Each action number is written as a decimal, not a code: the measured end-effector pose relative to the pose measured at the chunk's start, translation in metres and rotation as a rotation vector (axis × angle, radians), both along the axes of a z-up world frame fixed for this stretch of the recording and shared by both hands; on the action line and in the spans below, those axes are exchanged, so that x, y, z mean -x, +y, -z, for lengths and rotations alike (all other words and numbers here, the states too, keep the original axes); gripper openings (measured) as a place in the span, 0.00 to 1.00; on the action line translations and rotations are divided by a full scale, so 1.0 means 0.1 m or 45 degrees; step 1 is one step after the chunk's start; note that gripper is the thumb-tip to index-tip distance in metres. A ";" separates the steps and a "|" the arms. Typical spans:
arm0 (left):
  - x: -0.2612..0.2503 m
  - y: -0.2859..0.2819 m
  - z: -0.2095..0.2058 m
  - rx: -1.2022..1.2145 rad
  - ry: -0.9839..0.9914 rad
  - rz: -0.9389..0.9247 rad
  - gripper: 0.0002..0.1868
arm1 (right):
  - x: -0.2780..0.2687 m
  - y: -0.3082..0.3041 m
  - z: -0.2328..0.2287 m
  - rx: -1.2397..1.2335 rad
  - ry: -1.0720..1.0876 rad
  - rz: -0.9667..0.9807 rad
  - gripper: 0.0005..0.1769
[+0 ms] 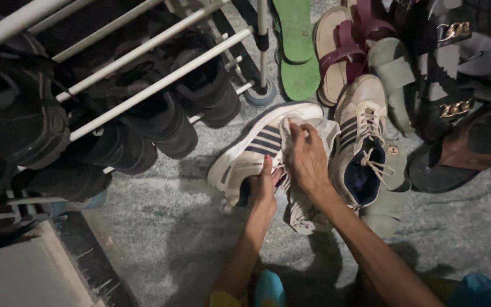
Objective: The person cleans a pair of white and blue striped sneakers by hand using a white cloth, wiping the sides, toes, and soles, and then places one sneaker on a shoe rack.
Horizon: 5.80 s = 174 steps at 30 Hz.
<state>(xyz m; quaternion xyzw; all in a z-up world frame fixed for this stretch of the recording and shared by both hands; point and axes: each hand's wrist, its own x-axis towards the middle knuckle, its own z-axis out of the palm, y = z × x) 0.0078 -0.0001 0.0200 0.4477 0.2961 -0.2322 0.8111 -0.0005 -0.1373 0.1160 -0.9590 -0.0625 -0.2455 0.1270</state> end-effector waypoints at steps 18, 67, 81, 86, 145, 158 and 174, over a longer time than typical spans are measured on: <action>-0.05 0.07 -0.16 0.047 -0.172 0.054 0.42 | -0.05 0.08 -0.13 -0.125 0.254 0.282 0.33; -0.57 0.33 -0.24 0.526 -0.068 0.253 0.32 | -0.18 -0.35 -0.47 -0.224 0.523 -0.328 0.38; -0.43 0.52 -0.58 0.525 -0.256 0.438 0.36 | -0.13 0.34 -0.61 -0.559 0.419 -0.342 0.32; -0.44 0.48 -0.48 0.611 -0.304 0.370 0.35 | -0.05 0.31 -0.56 -0.480 0.389 -0.520 0.28; -0.30 0.17 -0.72 -0.064 -0.809 0.404 0.18 | -0.37 -0.03 0.16 -1.207 0.151 0.895 0.16; -0.41 0.17 -0.55 -0.149 -0.758 0.136 0.20 | -0.05 -0.09 -0.17 -1.149 0.231 0.723 0.13; -0.46 -0.02 -0.42 0.080 -0.455 -0.053 0.15 | -0.32 0.02 -0.04 -1.062 0.150 0.759 0.16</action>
